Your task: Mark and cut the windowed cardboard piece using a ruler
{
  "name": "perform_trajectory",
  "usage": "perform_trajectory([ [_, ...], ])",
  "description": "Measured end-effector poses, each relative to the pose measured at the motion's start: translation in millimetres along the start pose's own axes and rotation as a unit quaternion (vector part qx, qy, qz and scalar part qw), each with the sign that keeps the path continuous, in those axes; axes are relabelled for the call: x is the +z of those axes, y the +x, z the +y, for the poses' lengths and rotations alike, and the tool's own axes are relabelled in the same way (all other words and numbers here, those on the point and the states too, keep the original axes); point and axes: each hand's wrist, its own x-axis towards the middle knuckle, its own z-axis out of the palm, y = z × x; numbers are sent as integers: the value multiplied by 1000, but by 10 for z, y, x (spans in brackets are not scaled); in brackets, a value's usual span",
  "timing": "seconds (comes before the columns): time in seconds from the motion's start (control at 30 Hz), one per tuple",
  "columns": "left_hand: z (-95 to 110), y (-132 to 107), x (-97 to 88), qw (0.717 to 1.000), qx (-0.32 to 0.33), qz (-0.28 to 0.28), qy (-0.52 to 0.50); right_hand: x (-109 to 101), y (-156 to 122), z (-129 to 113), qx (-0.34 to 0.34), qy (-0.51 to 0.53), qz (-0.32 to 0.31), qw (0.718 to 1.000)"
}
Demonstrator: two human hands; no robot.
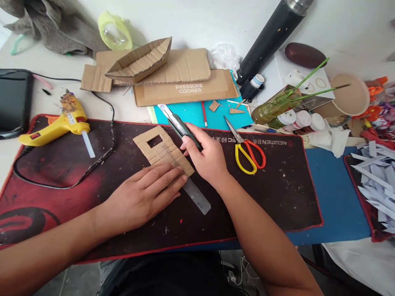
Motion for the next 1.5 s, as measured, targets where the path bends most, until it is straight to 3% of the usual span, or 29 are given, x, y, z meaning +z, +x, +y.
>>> perform_trajectory([
  [0.13, 2, 21, 5, 998, -44, 35, 26, 1, -2, 3, 7, -4, 0, 1000],
  [0.37, -4, 37, -26, 999, 19, 5, 31, 11, -2, 28, 2, -14, 1, 1000],
  [0.6, 3, 61, -52, 998, -27, 30, 48, 24, 5, 60, -8, -19, -1, 1000],
  [0.87, -8, 2, -22, 998, 7, 3, 57, 7, -2, 29, -2, -24, -6, 1000],
  [1.5, -5, -37, -15, 999, 10, -5, 51, 3, 1, 29, -8, -30, -10, 999],
])
